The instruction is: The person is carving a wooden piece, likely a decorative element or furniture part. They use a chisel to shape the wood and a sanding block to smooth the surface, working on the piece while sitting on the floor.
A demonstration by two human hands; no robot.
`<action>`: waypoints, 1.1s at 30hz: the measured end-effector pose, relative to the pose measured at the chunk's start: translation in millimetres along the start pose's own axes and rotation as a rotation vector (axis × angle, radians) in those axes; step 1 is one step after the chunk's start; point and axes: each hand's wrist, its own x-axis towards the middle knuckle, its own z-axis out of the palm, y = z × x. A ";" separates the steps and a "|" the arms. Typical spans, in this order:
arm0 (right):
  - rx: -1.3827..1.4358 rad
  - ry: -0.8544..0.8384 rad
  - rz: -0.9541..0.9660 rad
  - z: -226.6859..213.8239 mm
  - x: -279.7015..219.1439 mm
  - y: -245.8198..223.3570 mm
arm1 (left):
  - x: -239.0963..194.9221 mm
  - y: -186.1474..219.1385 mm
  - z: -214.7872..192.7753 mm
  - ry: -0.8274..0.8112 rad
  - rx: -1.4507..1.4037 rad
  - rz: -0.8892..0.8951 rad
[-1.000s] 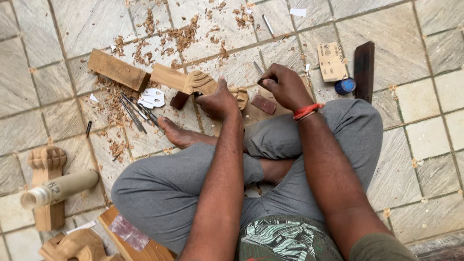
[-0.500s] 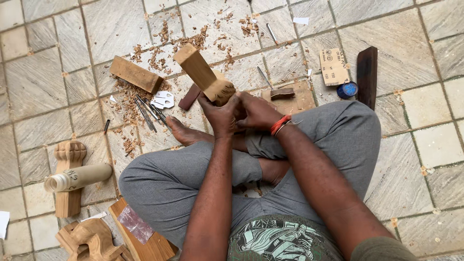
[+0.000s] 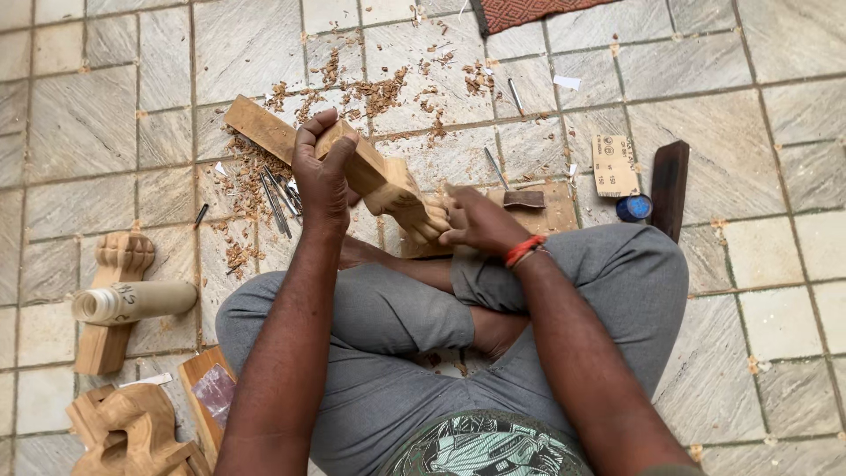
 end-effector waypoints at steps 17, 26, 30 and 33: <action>-0.635 0.148 0.287 10.1 1.6 33.8 | 29.5 -68.8 -1.3 0.075 -0.173 -0.033; -0.638 0.122 0.354 5.8 5.8 15.4 | 24.2 -84.5 -0.7 0.191 -0.048 0.054; -0.029 0.270 0.329 6.6 1.5 -3.6 | 26.8 -94.4 1.5 0.229 0.029 0.118; -0.007 0.274 0.127 22.0 -10.2 -31.1 | 24.9 -103.4 -0.6 0.251 0.041 0.196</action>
